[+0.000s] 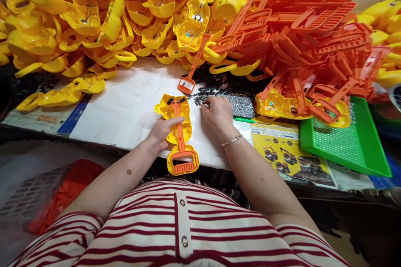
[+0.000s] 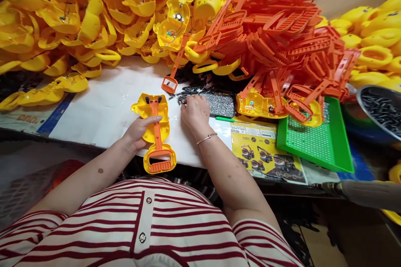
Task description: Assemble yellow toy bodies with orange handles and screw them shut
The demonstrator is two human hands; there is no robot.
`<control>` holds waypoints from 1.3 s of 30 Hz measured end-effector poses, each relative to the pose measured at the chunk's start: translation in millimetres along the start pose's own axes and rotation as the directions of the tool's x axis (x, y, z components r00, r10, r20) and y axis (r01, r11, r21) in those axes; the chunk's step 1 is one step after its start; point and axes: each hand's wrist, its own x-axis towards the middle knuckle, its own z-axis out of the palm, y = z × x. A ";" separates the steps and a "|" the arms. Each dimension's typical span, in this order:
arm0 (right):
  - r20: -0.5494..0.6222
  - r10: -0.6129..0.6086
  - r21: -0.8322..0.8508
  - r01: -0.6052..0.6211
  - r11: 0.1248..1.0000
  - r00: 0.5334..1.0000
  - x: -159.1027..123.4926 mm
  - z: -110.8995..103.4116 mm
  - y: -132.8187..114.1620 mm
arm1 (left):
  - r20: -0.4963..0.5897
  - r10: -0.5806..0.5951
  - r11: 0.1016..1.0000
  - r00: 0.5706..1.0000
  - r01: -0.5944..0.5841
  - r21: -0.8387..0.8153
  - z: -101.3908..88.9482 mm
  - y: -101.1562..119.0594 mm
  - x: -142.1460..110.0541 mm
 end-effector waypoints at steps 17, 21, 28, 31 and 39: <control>0.227 -0.044 0.872 -0.183 0.453 0.973 -29.0 3.6 -33.9 | -0.059 0.131 0.988 0.990 -0.135 -0.080 9.0 -5.1 -1.8; 0.229 -0.063 0.867 -0.174 0.468 0.971 -28.6 9.8 -33.4 | -0.050 0.138 0.985 0.989 -0.142 -0.099 8.4 -8.4 1.1; -0.242 -0.367 0.498 0.439 0.748 0.898 -25.6 16.5 -26.7 | -0.029 0.142 0.981 0.989 -0.145 -0.126 4.5 -13.6 7.1; -0.206 -0.451 0.429 0.495 0.756 0.868 -23.3 15.3 -22.9 | -0.031 0.117 0.983 0.993 -0.120 -0.139 3.9 -13.6 7.5; -0.226 -0.262 0.558 0.345 0.755 0.938 -25.3 21.3 -19.2 | 0.019 0.145 0.982 0.989 -0.141 -0.127 6.8 -14.0 5.6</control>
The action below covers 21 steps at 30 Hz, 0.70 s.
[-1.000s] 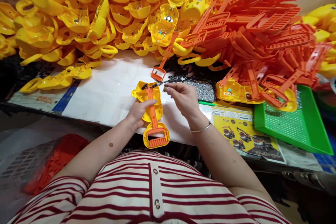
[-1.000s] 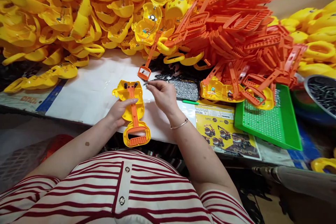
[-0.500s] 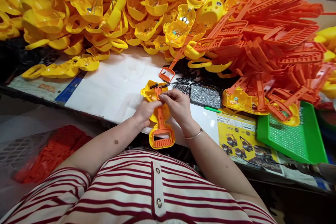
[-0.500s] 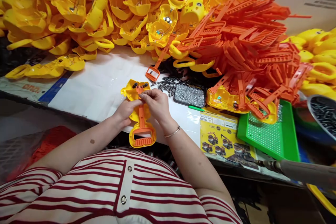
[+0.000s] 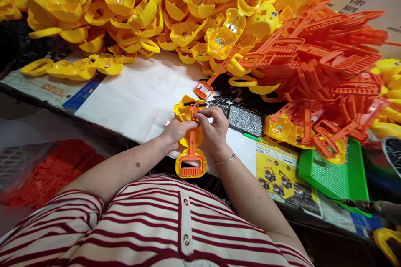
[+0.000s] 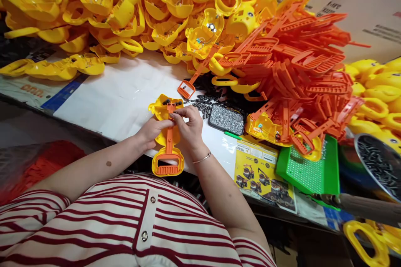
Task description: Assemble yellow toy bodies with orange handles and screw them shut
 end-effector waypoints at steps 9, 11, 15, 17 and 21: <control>-0.004 0.065 0.003 -0.065 0.998 0.998 -3.9 1.4 -3.3 | -0.045 -0.014 1.000 0.999 0.013 -0.024 -4.7 -7.4 3.2; 0.035 0.151 0.038 -0.153 0.988 0.988 -8.3 1.2 -7.5 | -0.068 0.005 1.000 0.998 -0.007 -0.030 -5.9 -8.8 2.9; 0.067 0.290 0.148 -0.297 0.943 0.955 -17.8 3.3 -15.2 | -0.064 0.063 0.998 0.996 -0.065 -0.021 -6.0 -9.3 -0.8; 0.051 0.323 0.197 -0.327 0.925 0.945 -20.9 5.7 -18.4 | -0.056 0.113 0.994 0.992 -0.113 -0.005 -5.2 -9.1 -3.5; -0.064 0.350 0.204 -0.331 0.921 0.934 -18.3 10.0 -28.2 | -0.023 0.218 0.976 0.976 -0.217 0.035 -4.3 -10.3 -6.6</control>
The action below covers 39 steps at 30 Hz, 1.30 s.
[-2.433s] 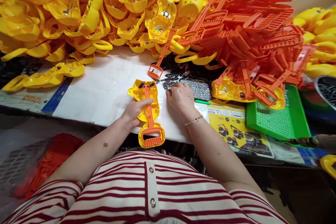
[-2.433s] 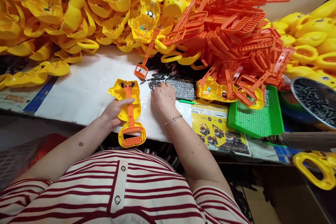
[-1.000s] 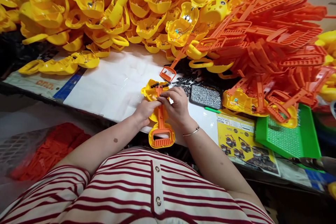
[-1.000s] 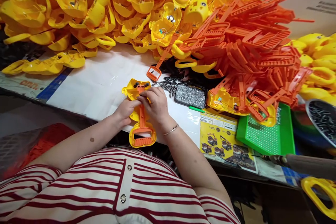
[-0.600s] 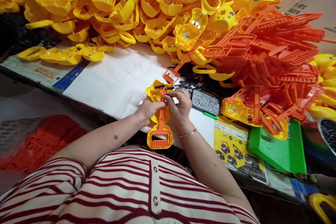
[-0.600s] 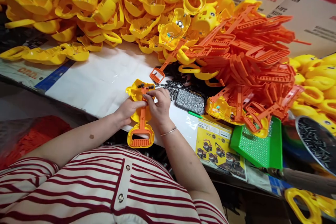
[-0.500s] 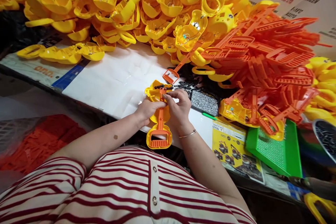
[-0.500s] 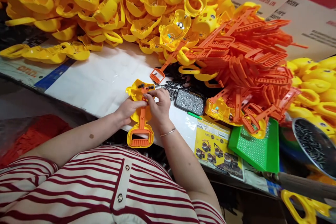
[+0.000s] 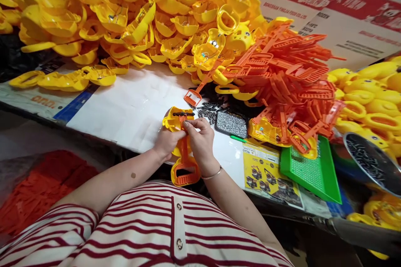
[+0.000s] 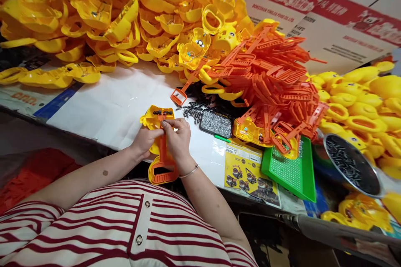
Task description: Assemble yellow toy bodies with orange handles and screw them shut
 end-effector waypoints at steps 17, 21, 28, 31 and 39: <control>0.016 0.082 0.104 -0.084 0.991 0.996 3.0 -3.5 -57.5 | 0.079 0.241 0.966 0.967 -0.247 0.073 -8.9 -8.2 -9.1; 0.020 0.129 0.153 -0.131 0.980 0.991 3.0 -3.3 -59.3 | 0.078 0.175 0.982 0.981 -0.180 0.056 -8.2 -5.5 -9.5; 0.206 0.415 0.299 -0.461 0.836 0.886 8.9 -7.9 -59.5 | 0.118 0.183 0.979 0.976 -0.192 0.064 -12.0 -6.9 -13.6; 0.185 0.413 0.246 -0.449 0.859 0.891 8.1 -9.0 -58.3 | 0.109 0.161 0.985 0.981 -0.167 0.048 -10.3 -6.1 -13.6; 0.113 0.149 0.178 -0.168 0.970 0.982 31.4 -49.0 -60.4 | 0.238 -0.079 0.995 0.968 0.091 -0.040 -12.9 0.8 -13.4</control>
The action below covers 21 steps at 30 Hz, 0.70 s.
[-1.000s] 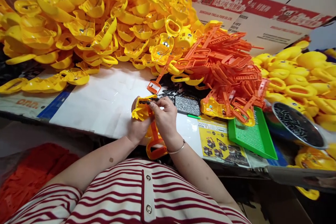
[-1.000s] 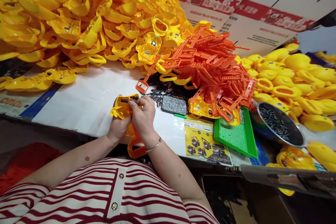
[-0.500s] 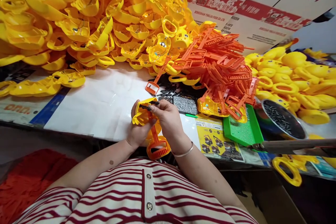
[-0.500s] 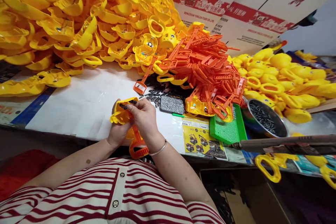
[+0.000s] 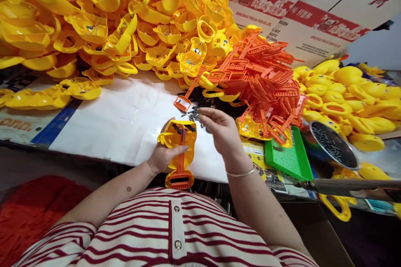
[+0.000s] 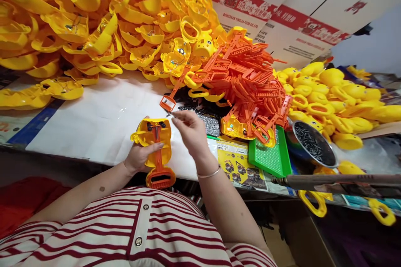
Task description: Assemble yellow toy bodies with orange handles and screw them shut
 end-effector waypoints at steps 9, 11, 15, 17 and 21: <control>0.407 0.274 -0.188 -0.214 0.959 0.871 16.2 -17.0 -19.0 | 0.154 -0.088 0.996 0.984 0.083 0.035 -3.8 -3.9 1.4; 0.401 0.280 -0.188 -0.221 0.957 0.872 16.2 -16.9 -15.7 | 0.159 -0.095 0.995 0.983 0.089 0.042 -2.3 -2.9 1.9; 0.412 0.282 -0.192 -0.220 0.957 0.867 17.3 -18.6 -12.0 | 0.158 -0.087 0.996 0.984 0.086 0.011 0.5 -1.3 2.6; 0.433 0.275 -0.199 -0.207 0.958 0.859 18.9 -20.0 -11.5 | 0.151 -0.099 0.995 0.984 0.100 0.003 0.8 -1.7 2.9; 0.456 0.255 -0.244 -0.156 0.957 0.853 24.0 -21.0 -7.3 | 0.113 -0.115 0.993 0.987 0.113 0.022 0.0 -3.0 3.7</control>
